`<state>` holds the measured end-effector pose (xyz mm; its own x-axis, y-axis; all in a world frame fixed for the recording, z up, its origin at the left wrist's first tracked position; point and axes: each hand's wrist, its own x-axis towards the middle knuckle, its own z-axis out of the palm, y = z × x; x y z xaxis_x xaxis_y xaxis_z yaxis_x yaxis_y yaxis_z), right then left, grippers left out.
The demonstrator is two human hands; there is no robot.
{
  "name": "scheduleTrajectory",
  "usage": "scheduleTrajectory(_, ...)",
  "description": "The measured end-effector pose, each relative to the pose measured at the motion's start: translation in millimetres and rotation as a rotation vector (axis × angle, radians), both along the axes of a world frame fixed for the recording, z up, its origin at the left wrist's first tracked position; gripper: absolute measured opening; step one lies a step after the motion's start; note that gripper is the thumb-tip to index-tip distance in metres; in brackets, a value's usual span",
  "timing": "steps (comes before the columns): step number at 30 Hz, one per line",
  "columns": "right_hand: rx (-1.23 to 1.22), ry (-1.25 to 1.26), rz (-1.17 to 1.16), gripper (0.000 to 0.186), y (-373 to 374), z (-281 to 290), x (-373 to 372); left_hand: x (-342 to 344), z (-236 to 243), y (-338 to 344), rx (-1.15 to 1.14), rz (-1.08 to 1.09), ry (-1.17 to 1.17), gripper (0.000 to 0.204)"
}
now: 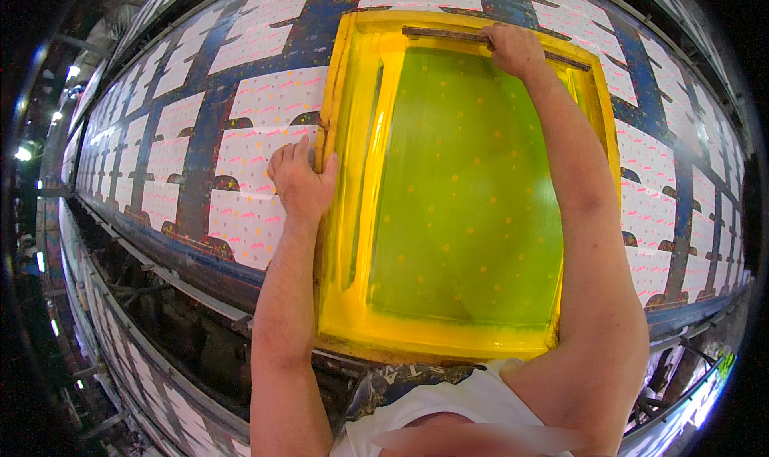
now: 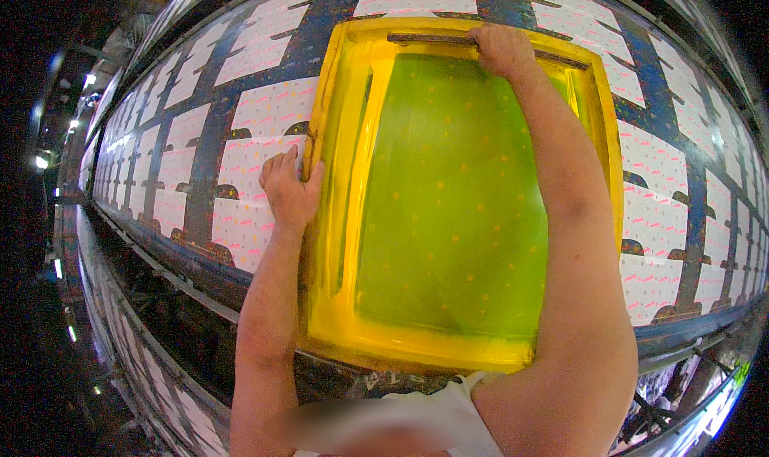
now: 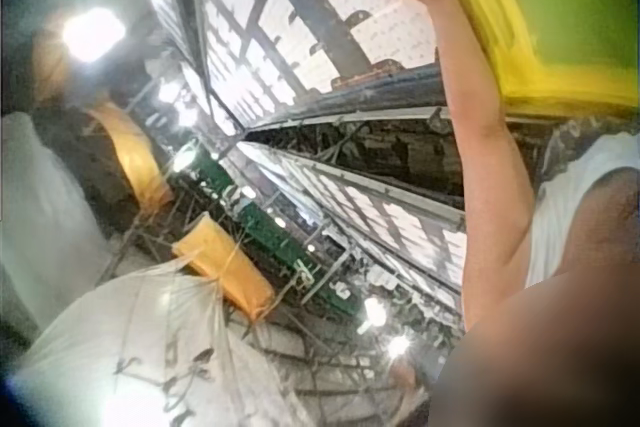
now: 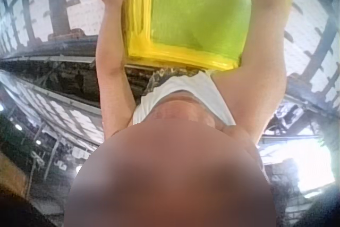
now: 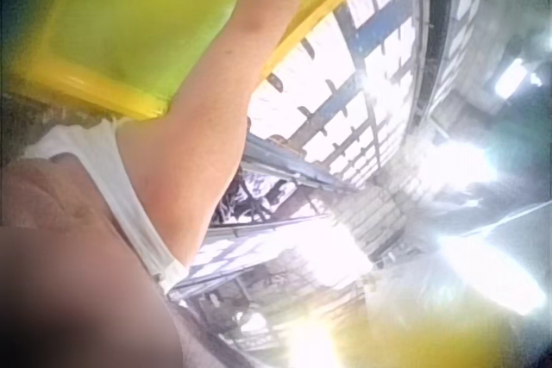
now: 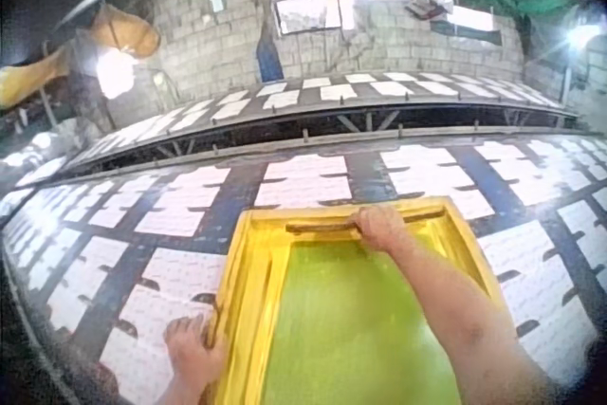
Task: The person repeatedly places a yellow screen-printing frame over printed sheets on a conveyor, pulls a squeegee across the green ink to transfer the print, then lifts and repositions the frame to the next sheet. The process continues along the moving line of sheets.
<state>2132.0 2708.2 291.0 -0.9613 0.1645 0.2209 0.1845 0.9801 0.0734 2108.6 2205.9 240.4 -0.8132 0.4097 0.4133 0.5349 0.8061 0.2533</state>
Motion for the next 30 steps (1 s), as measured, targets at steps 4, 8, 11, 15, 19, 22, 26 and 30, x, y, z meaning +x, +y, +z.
scheduleTrajectory(4,0.011,-0.097,0.013,0.033,-3.3,13.2,1.3,-0.8,1.5,0.5,-0.025,0.009,-0.01,0.062)
scheduleTrajectory(8,-0.016,-0.192,0.02,0.032,-31.6,26.1,24.6,-2.6,1.9,0.6,-0.047,0.01,-0.011,0.062)
scheduleTrajectory(11,-0.049,-0.244,0.024,0.028,-71.4,29.0,65.7,-4.0,0.5,0.2,-0.041,0.001,-0.015,0.061)
scheduleTrajectory(15,-0.084,-0.261,0.037,0.027,-139.5,36.0,139.3,-7.0,-0.1,0.5,-0.035,-0.022,-0.011,0.06)
scheduleTrajectory(19,-0.144,-0.28,0.018,0.031,-218.1,42.6,219.7,-9.8,-2.3,0.5,0.002,-0.066,0.045,0.059)
scheduleTrajectory(22,-0.163,-0.24,0.012,0.034,-273.3,45.4,275.2,-10.0,-4.9,-0.5,0.019,-0.088,0.098,0.055)
scheduleTrajectory(26,-0.161,-0.251,-0.017,0.035,-336.5,46.4,334.5,-3.7,-1.9,-4.0,0.015,-0.117,0.123,0.049)
scheduleTrajectory(30,-0.17,-0.261,-0.027,0.034,-381.4,47.1,379.7,15.7,6.4,-9.8,-0.036,-0.092,-0.002,0.044)
